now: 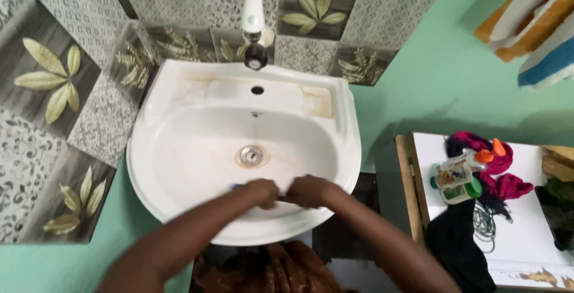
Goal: The person scrubs a white bathroom sink with a blue brush, rinses their hands, and then washes a black cloth under the running tap. They wring out the cloth and use it to wipe the patterned tiles on the wall above the sink.
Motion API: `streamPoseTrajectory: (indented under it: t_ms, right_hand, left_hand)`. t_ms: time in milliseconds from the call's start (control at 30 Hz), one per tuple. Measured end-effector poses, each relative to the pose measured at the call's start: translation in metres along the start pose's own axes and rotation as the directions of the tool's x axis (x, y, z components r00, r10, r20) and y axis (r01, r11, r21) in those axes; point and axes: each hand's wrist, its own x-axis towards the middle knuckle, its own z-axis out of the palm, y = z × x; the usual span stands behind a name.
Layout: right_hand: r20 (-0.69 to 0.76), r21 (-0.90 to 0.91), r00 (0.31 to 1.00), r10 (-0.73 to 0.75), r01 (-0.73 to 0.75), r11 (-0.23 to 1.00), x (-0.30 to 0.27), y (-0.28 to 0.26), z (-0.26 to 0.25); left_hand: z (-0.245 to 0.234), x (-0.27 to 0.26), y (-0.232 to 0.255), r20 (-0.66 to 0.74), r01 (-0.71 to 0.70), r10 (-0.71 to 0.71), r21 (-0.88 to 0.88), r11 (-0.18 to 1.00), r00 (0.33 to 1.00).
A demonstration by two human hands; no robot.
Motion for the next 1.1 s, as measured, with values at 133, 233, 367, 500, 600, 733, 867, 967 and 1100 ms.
streamPoseTrajectory:
  t_ms: [133, 233, 367, 500, 600, 733, 867, 967, 1100]
  right_hand:
    - [-0.218, -0.318, 0.97, 0.106, -0.173, 0.932, -0.053, 0.04, -0.02]
    - [-0.269, -0.3, 0.95, 0.158, -0.238, 0.924, -0.027, 0.047, -0.024]
    - [-0.189, -0.168, 0.98, -0.069, 0.037, 0.985, 0.066, 0.008, -0.014]
    - [-0.117, 0.321, 0.989, -0.093, 0.126, 0.939, 0.104, -0.04, 0.017]
    - [-0.182, 0.235, 0.974, -0.132, 0.174, 0.956, 0.097, -0.043, 0.024]
    - [-0.094, -0.138, 0.992, -0.089, 0.076, 0.988, 0.052, 0.012, -0.003]
    - [-0.202, -0.419, 0.979, 0.021, -0.106, 0.902, 0.017, 0.046, -0.017]
    - [-0.273, -0.354, 0.962, 0.0, -0.1, 0.93, 0.052, 0.045, -0.004]
    - [-0.274, -0.041, 0.938, -0.212, 0.209, 0.977, 0.134, 0.023, 0.02]
  left_hand:
    - [0.028, 0.075, 0.103, -0.24, -0.229, 0.2, -0.1, 0.968, 0.95]
    - [0.041, 0.107, 0.083, -0.381, -0.341, 0.277, -0.109, 0.934, 0.882]
    - [0.079, 0.115, -0.026, -0.395, 0.02, -0.114, -0.236, 0.972, 0.912]
    - [0.101, 0.081, -0.117, -0.408, 0.311, -0.251, 0.085, 0.947, 0.877]
    - [0.094, 0.081, -0.089, -0.379, 0.387, -0.408, -0.134, 0.912, 0.831]
    - [0.071, 0.075, -0.004, -0.357, -0.03, -0.05, -0.215, 0.976, 0.933]
    - [0.036, 0.086, 0.075, -0.342, -0.239, 0.188, -0.113, 0.964, 0.921]
    - [0.052, 0.112, 0.037, -0.539, -0.357, 0.32, 0.037, 0.933, 0.779]
    - [0.089, 0.122, -0.06, -0.533, 0.197, -0.234, -0.126, 0.972, 0.813]
